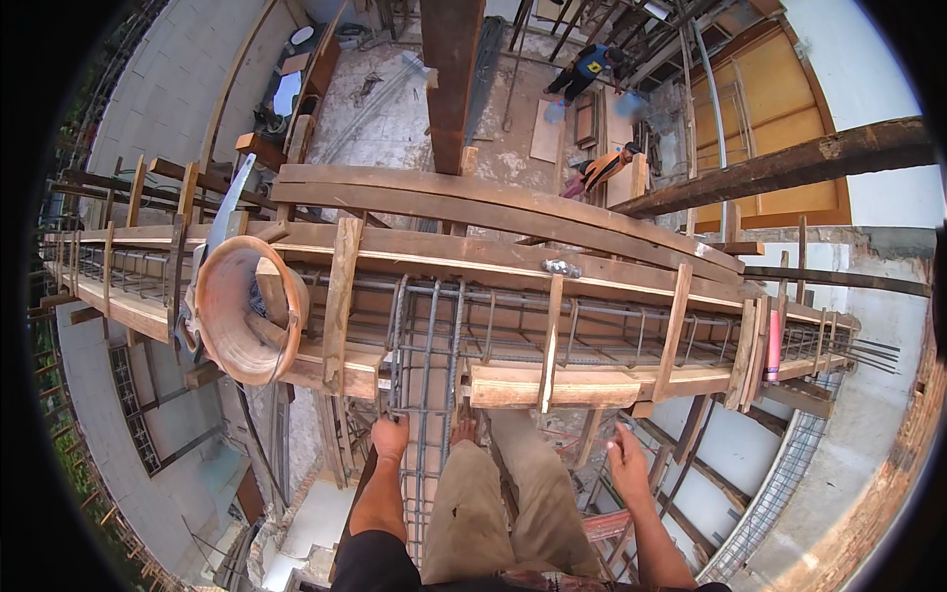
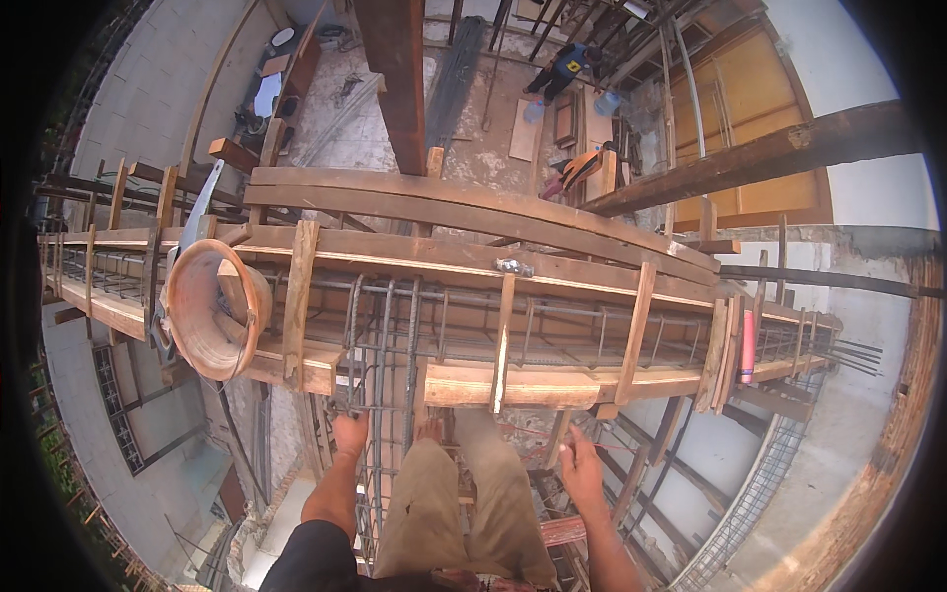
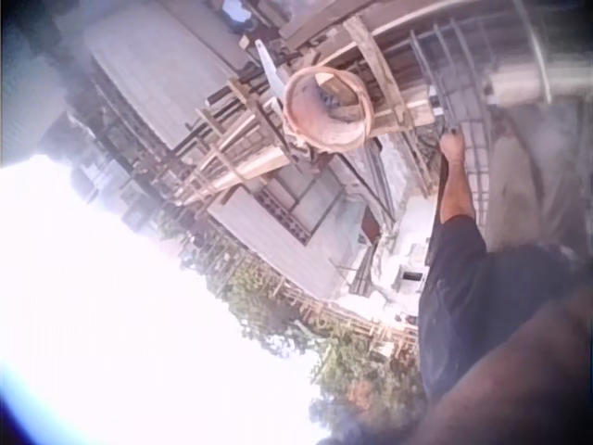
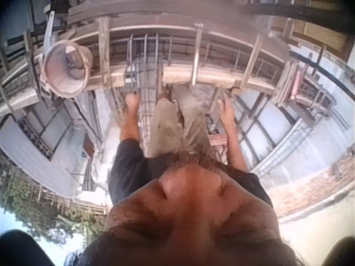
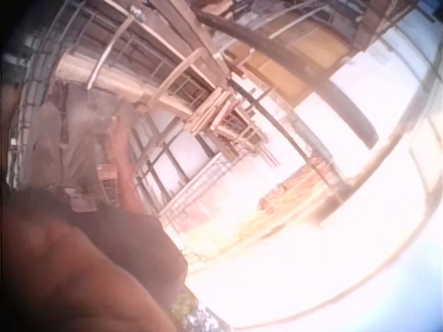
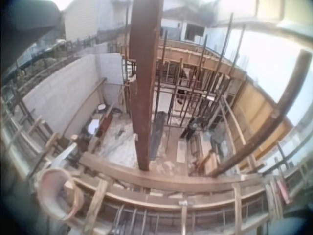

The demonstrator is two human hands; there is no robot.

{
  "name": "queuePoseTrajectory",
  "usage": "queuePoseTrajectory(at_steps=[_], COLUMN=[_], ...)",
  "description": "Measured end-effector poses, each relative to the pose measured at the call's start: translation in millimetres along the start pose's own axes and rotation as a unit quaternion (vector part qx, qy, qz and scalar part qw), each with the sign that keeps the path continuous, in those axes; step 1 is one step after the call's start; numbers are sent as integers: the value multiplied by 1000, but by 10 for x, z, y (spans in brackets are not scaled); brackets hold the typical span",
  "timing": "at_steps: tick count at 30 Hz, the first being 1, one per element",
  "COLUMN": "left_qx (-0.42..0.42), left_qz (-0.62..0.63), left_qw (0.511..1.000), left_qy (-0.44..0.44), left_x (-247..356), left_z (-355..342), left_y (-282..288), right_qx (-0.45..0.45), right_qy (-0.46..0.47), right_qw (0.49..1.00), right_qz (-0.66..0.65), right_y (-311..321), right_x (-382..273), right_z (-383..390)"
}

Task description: The person constructs a wooden form for a concrete beam by positioning a wooden support and securing it with nails using a hammer.

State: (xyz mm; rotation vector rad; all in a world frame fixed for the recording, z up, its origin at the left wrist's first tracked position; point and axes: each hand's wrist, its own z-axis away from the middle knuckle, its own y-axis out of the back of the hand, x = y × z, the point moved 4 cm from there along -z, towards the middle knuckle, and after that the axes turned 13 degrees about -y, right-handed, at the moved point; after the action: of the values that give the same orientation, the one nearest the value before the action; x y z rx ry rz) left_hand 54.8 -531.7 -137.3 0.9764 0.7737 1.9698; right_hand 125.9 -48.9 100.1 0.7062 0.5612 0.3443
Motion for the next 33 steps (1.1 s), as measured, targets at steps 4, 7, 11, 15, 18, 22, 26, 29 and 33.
queuePoseTrajectory(at_steps=[4, 7, 11, 15, 18, 22, 26, 29, 33], left_qx=[-15, -4, -10, -1, -11, -18, -39, -21, -36], left_qz=[-22, 2, 4, -14, -26, -21, -15, -21, -3], left_qw=[999, 1000, 1000, 1000, 999, 999, 999, 999, 999], left_qy=[23, -4, -25, -19, -23, -28, -8, -15, -15], left_x=[-44, -2, 149, -29, -56, -67, 29, 52, 48], left_z=[74, 18, -12, 20, 52, 66, 66, 77, 52], left_y=[132, 86, -45, 57, 9, -13, 25, 96, 43], right_qx=[-64, -66, -56, -114, -111, -48, -138, -196, -157], right_qy=[13, -40, -13, 181, 275, 385, 267, 209, 159], right_qw=[998, 996, 977, 945, 934, 872, 875, 878, 963], right_qz=[17, 39, 205, 246, 200, 298, 379, 384, 149], right_y=[567, 1027, 1116, 2, -760, -1374, -1476, -1551, -1842], right_x=[-1903, -2615, -2670, -2946, -2651, -2203, -2267, -2244, -1952], right_z=[-1404, -2682, -3453, -2580, -1746, -1411, -1323, -1317, -1465])
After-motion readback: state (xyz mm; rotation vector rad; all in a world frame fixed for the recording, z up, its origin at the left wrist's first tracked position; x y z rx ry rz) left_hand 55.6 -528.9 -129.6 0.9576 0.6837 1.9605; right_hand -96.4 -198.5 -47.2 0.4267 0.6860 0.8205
